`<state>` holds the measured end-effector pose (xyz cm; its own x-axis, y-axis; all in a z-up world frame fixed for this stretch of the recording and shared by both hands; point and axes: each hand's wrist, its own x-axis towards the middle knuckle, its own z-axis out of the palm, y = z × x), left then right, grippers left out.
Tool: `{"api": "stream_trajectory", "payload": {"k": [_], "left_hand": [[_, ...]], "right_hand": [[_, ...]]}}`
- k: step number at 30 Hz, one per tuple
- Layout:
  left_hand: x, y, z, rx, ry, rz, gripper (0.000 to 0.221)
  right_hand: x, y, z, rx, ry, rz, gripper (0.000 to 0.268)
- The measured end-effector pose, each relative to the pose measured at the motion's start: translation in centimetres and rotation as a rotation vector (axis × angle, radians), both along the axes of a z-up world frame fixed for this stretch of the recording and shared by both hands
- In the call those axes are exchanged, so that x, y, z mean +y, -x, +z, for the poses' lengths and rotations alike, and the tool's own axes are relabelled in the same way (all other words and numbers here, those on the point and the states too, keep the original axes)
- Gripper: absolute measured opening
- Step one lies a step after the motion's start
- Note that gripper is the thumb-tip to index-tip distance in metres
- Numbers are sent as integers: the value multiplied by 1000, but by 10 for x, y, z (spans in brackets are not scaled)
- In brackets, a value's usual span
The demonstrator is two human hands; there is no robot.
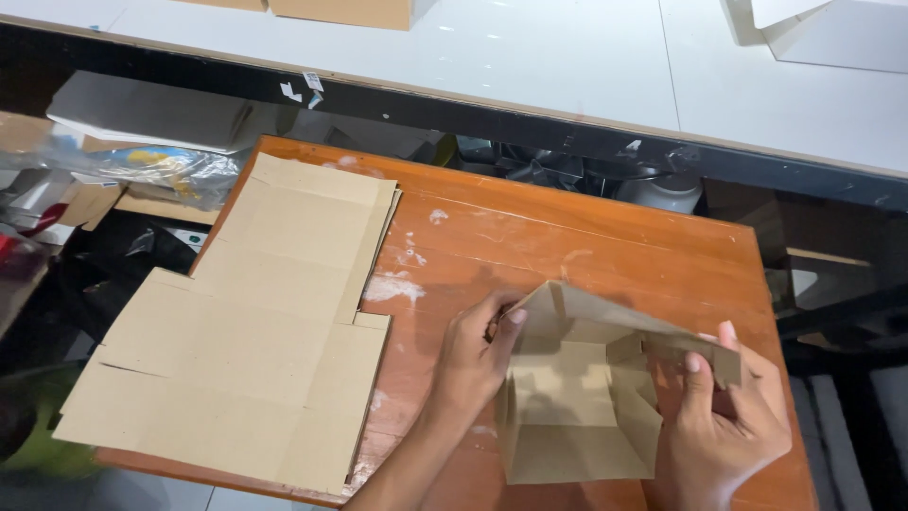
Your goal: The person folds flat cardboard pieces into small rectangular boxes on a wooden table. They crease the edges, fold the sides, and tuck flaps to form the box shape, then place the finished box aside and repeat the process with another piece.
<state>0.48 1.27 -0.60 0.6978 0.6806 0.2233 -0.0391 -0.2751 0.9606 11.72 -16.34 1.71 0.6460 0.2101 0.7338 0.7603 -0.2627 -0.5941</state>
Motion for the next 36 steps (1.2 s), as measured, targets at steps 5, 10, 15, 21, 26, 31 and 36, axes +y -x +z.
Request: {"api": "stream_trajectory", "payload": {"k": [5,10,15,21,26,31,36], "left_hand": [[-6,-4,-9,-11,122,23,58],[-8,-3,-7,-40,141,34,56],[-12,3,6,-473,12,-32,63],[-3,-11,37,-278,89,-26,82],[5,-20,34,-317,99,-61,40],[8,-20,16,-376,-22,-76,31],[9,-15,23,-328,-86,-109,34]], "right_hand": [[0,-5,-3,13,-83,-11,34],[4,-27,-10,-160,-51,54,32],[8,-33,-29,-232,-38,-40,22],[6,-34,-28,-137,-89,43,26],[3,-40,-20,-158,-14,158,29],[2,-41,-9,-130,59,310,32],[2,-40,-4,122,70,357,39]]}}
